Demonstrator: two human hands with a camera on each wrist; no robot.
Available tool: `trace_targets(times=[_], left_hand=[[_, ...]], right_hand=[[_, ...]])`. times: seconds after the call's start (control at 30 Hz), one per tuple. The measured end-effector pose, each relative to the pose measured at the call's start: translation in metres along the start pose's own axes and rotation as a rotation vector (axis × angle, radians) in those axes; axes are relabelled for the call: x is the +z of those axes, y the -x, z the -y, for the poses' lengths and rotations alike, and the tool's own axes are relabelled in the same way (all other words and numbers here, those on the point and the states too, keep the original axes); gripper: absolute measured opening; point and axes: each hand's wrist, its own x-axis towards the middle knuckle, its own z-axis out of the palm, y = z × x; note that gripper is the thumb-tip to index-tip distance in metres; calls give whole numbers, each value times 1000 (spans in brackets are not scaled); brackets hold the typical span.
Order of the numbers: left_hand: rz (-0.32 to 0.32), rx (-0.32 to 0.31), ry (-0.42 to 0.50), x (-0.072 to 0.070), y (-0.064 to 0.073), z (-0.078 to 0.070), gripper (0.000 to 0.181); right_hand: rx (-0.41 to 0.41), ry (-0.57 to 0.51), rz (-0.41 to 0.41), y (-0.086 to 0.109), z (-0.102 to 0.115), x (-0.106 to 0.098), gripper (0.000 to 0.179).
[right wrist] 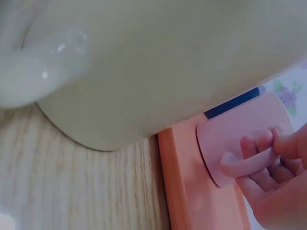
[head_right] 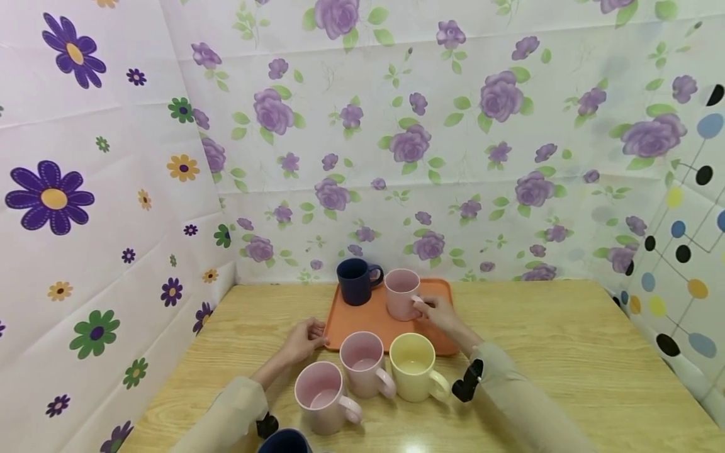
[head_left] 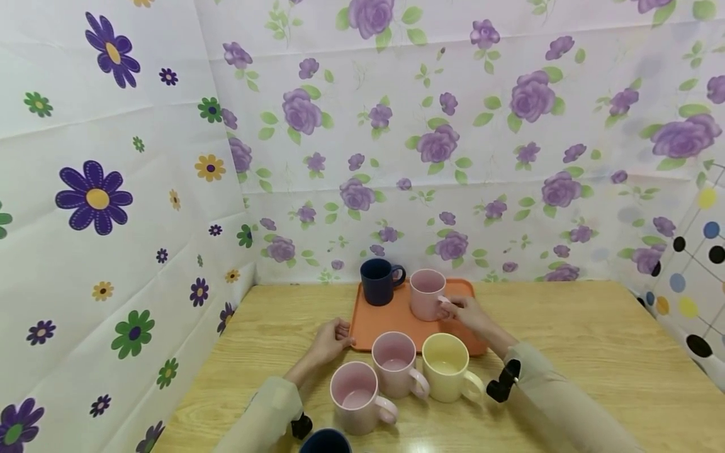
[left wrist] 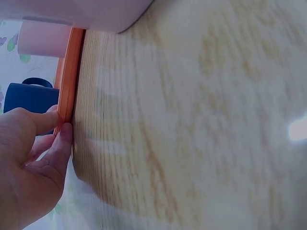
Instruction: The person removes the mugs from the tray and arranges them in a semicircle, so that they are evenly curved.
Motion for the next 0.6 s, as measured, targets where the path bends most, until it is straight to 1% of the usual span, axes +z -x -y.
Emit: trace_targets(times=[0.1, 0.23, 0.37, 0.43, 0.6], left_hand=[[2, -7, 0, 0, 0, -1, 29], [-2, -1, -4, 1, -2, 0, 29], [-18, 8, 2, 0, -2, 0, 29], [-24, -3, 3, 1, -2, 1, 29], [-24, -2, -13, 1, -1, 1, 29]], right_hand=[[56, -7, -47, 6, 1, -4, 29], [70, -2, -83, 19, 8, -10, 32], [56, -30, -109, 30, 12, -15, 34], [43, -31, -111, 34, 12, -17, 36], [3, 14, -135, 45, 10, -19, 37]])
